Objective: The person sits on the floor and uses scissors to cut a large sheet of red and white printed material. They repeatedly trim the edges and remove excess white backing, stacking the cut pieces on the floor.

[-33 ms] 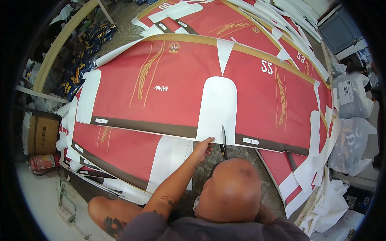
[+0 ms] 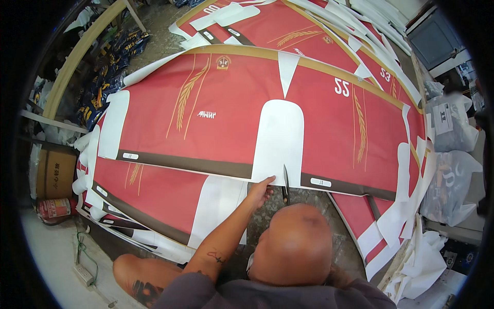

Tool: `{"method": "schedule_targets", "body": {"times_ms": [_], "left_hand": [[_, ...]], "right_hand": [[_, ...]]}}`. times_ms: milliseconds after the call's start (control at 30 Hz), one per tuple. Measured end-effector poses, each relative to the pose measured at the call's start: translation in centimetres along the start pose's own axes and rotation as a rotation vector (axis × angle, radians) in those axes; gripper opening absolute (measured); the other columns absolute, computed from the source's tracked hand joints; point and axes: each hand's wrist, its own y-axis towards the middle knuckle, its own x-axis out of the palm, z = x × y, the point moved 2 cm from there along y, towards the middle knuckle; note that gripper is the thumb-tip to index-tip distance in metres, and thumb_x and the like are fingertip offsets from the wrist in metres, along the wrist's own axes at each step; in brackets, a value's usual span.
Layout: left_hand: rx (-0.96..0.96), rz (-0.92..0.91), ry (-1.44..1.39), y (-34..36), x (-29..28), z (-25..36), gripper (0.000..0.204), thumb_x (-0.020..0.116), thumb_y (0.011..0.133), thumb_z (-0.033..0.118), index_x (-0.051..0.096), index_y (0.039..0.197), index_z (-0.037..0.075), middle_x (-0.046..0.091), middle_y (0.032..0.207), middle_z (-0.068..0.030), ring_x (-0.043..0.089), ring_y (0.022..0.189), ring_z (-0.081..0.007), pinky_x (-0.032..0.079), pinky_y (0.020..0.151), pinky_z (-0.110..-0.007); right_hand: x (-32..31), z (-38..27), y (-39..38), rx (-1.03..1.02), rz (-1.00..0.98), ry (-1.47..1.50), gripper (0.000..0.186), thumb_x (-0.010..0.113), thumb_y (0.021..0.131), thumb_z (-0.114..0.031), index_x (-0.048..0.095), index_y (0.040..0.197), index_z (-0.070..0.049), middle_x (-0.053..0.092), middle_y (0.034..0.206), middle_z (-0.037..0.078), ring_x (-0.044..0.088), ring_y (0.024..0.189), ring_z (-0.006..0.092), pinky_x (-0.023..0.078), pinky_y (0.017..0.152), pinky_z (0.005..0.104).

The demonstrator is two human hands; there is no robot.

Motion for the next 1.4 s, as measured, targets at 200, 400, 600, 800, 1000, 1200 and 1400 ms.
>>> {"method": "schedule_targets", "body": {"times_ms": [200,400,600,800,1000,1200,1400], "left_hand": [[0.056,0.017,0.118,-1.3,0.8,0.5,0.020,0.073,0.083,0.022,0.060,0.081,0.006,0.056,0.069,-0.0009,0.046,0.054,-0.0093,0.032,0.044,-0.025],[0.326,-0.004,0.279,-4.6,-0.5,-2.3,0.031,0.071,0.086,0.025,0.060,0.101,0.000,0.063,0.088,-0.0052,0.058,0.067,-0.0189,0.046,0.054,-0.032],[0.181,-0.205,0.625,-8.6,-2.1,-8.2,0.031,0.069,0.087,0.026,0.060,0.103,0.000,0.064,0.086,-0.0058,0.059,0.068,-0.0204,0.047,0.057,-0.034],[0.106,-0.133,0.733,-9.9,-6.1,-9.4,0.032,0.067,0.089,0.027,0.059,0.105,-0.001,0.064,0.084,-0.0064,0.061,0.069,-0.0219,0.049,0.059,-0.035],[0.098,0.224,0.299,-7.3,-7.5,-6.8,0.033,0.064,0.091,0.028,0.059,0.105,-0.001,0.063,0.079,-0.0061,0.059,0.066,-0.0221,0.050,0.059,-0.035],[-0.260,0.208,-0.215,-7.4,-7.5,-8.5,0.042,0.052,0.097,0.039,0.061,0.102,-0.001,0.061,0.072,-0.0052,0.055,0.055,-0.0170,0.048,0.053,-0.029],[-0.349,-0.306,0.157,-8.3,-3.7,-8.3,0.044,0.049,0.097,0.033,0.059,0.115,-0.006,0.067,0.105,-0.0152,0.066,0.089,-0.0213,0.053,0.080,-0.037]], "right_hand": [[6.6,-1.6,10.1,-0.040,-0.142,0.078,0.056,0.048,0.097,-0.046,0.051,0.123,0.003,0.060,0.112,0.009,0.058,0.103,0.0201,0.048,0.085,0.0358],[13.7,-11.3,22.5,-0.208,-0.354,0.104,0.067,0.037,0.099,-0.052,0.044,0.132,0.006,0.054,0.128,0.014,0.053,0.115,0.0226,0.041,0.100,0.0353],[18.8,-20.6,30.4,-0.205,-0.275,0.098,0.056,0.048,0.098,-0.042,0.047,0.130,0.004,0.058,0.119,0.010,0.058,0.105,0.0194,0.048,0.090,0.0321],[20.9,-26.1,35.3,-0.534,-0.268,-0.045,0.038,0.051,0.098,-0.034,0.057,0.112,0.001,0.064,0.097,0.006,0.061,0.084,0.0169,0.050,0.075,0.0313],[16.4,-19.3,26.5,-1.120,0.129,-0.654,0.030,0.070,0.086,-0.022,0.054,0.097,0.001,0.053,0.077,0.010,0.052,0.069,0.0213,0.045,0.064,0.0351],[11.9,-8.8,17.4,-1.047,0.346,-1.228,0.058,0.074,0.076,-0.016,0.051,0.126,0.003,0.060,0.111,0.022,0.051,0.113,0.0404,0.039,0.095,0.0486],[10.7,-11.1,21.0,-0.967,0.469,-1.174,0.035,0.064,0.075,0.000,0.060,0.109,0.004,0.061,0.108,0.025,0.053,0.108,0.0397,0.040,0.091,0.0475]]}}
